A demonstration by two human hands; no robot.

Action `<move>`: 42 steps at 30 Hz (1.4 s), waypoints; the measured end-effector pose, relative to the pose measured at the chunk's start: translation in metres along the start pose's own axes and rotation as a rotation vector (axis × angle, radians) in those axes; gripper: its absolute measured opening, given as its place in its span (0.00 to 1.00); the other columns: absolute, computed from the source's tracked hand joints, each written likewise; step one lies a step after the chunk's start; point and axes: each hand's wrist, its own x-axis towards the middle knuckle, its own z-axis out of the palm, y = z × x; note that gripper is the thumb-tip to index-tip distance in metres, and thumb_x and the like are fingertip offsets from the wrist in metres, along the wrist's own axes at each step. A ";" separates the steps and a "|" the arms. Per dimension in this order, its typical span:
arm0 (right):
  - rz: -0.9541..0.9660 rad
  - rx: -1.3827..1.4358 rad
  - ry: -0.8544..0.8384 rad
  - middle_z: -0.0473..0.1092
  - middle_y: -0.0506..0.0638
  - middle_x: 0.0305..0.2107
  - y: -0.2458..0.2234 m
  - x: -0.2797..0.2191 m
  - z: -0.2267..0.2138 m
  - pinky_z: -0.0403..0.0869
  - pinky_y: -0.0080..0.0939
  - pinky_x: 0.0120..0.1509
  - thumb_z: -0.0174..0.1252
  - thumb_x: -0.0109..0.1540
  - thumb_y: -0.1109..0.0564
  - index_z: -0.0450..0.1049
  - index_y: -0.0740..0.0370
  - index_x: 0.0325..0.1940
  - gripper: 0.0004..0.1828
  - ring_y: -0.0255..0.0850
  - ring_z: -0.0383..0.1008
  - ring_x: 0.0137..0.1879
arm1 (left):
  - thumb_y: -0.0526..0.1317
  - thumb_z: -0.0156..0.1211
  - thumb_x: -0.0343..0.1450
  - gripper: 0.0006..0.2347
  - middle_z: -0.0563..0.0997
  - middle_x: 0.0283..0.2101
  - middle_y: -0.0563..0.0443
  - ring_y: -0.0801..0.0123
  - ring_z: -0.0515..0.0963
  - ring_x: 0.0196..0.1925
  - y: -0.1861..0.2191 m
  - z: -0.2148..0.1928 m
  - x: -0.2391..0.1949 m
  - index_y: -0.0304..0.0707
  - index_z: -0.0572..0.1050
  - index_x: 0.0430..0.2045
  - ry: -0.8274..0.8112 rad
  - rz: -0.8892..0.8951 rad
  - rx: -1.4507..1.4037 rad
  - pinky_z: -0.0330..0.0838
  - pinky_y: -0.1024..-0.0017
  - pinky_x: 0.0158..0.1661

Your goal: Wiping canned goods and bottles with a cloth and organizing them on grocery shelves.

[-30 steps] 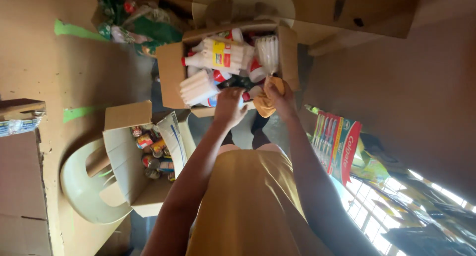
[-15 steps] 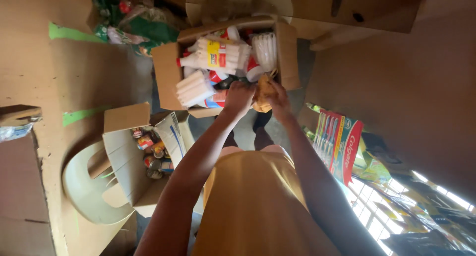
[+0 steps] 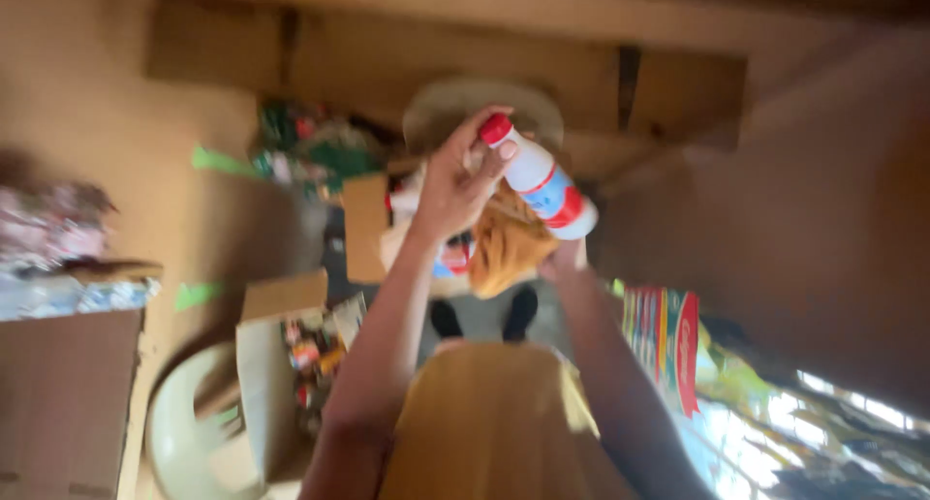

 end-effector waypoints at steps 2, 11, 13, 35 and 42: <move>-0.082 0.015 -0.092 0.68 0.59 0.62 -0.037 -0.004 0.059 0.71 0.53 0.66 0.56 0.71 0.45 0.59 0.67 0.76 0.35 0.51 0.72 0.62 | 0.43 0.60 0.79 0.23 0.81 0.55 0.44 0.67 0.78 0.59 0.034 -0.004 0.009 0.32 0.65 0.68 -0.052 0.067 0.041 0.71 0.68 0.62; -0.317 -0.027 -0.340 0.68 0.60 0.65 -0.104 -0.026 0.188 0.72 0.52 0.67 0.62 0.66 0.39 0.55 0.67 0.80 0.47 0.50 0.73 0.61 | 0.47 0.51 0.81 0.30 0.73 0.63 0.39 0.64 0.72 0.67 0.146 0.003 0.017 0.34 0.49 0.76 -0.062 0.284 -0.006 0.64 0.67 0.68; -0.296 -0.124 -0.288 0.69 0.59 0.62 -0.112 -0.030 0.214 0.72 0.51 0.73 0.65 0.63 0.42 0.57 0.68 0.76 0.46 0.49 0.73 0.65 | 0.48 0.47 0.80 0.31 0.70 0.67 0.41 0.66 0.68 0.69 0.149 0.019 0.006 0.35 0.44 0.77 0.097 0.281 0.039 0.62 0.68 0.67; -1.377 -0.933 -0.067 0.64 0.60 0.66 -0.239 -0.065 0.451 0.71 0.45 0.76 0.68 0.70 0.55 0.58 0.71 0.74 0.35 0.45 0.68 0.69 | 0.40 0.64 0.75 0.35 0.71 0.68 0.35 0.50 0.76 0.68 0.269 0.038 -0.052 0.32 0.51 0.75 -0.014 0.818 0.420 0.71 0.58 0.65; -1.055 -0.707 -0.418 0.66 0.53 0.59 -0.241 -0.081 0.476 0.74 0.40 0.69 0.70 0.61 0.58 0.58 0.64 0.71 0.39 0.38 0.71 0.65 | 0.47 0.59 0.74 0.30 0.73 0.55 0.41 0.59 0.81 0.47 0.256 0.015 -0.016 0.43 0.53 0.70 -0.528 0.310 -0.522 0.80 0.58 0.40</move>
